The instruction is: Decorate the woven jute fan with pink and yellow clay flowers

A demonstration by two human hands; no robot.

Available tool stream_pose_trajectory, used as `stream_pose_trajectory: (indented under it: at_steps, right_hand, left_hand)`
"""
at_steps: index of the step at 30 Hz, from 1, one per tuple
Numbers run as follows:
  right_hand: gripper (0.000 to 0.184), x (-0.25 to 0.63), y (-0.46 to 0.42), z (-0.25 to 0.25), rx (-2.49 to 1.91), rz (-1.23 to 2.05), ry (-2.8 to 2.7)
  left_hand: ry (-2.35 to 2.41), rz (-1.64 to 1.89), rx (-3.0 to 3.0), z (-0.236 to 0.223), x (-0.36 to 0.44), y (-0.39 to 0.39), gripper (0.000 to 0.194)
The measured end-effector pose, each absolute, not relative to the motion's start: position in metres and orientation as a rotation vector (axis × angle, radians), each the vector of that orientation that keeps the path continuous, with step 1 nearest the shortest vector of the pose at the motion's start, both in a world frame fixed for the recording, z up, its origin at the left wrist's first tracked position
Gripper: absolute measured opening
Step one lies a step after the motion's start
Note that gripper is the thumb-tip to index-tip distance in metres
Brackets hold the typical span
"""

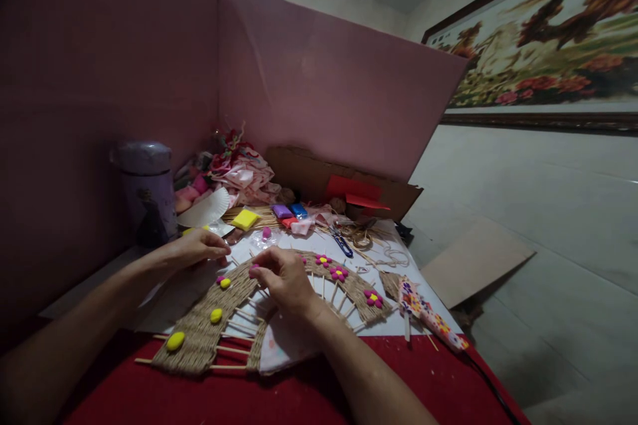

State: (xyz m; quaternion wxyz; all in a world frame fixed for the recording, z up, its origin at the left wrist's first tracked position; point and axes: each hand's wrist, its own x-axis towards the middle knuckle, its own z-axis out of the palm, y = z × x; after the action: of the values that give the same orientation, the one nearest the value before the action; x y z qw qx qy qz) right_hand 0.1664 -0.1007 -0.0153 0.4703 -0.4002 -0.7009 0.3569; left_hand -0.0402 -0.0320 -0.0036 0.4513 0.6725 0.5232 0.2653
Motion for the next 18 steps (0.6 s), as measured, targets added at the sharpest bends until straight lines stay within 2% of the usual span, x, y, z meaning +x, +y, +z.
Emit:
stream_pose_trajectory:
  at_steps: [5, 9, 14, 18]
  right_hand:
    - [0.006, 0.164, -0.092, -0.004, -1.019, 0.791, -1.918]
    - [0.019, 0.158, -0.085, 0.003, -1.019, 0.702, -2.085]
    - [0.010, 0.149, -0.074, 0.006, -0.973, 0.558, -2.197]
    - [0.015, 0.144, -0.067, 0.003, -0.948, 0.668, -2.128]
  left_hand:
    - [1.266, 0.619, 1.648, 0.001, -0.038, -0.039, 0.020]
    - [1.275, 0.550, 1.626, -0.001, -0.038, -0.040, 0.023]
    - [1.311, 0.511, 1.722, -0.006, -0.043, -0.035, 0.024]
    - [1.179, 0.453, 1.972, -0.009, -0.050, -0.031, 0.023]
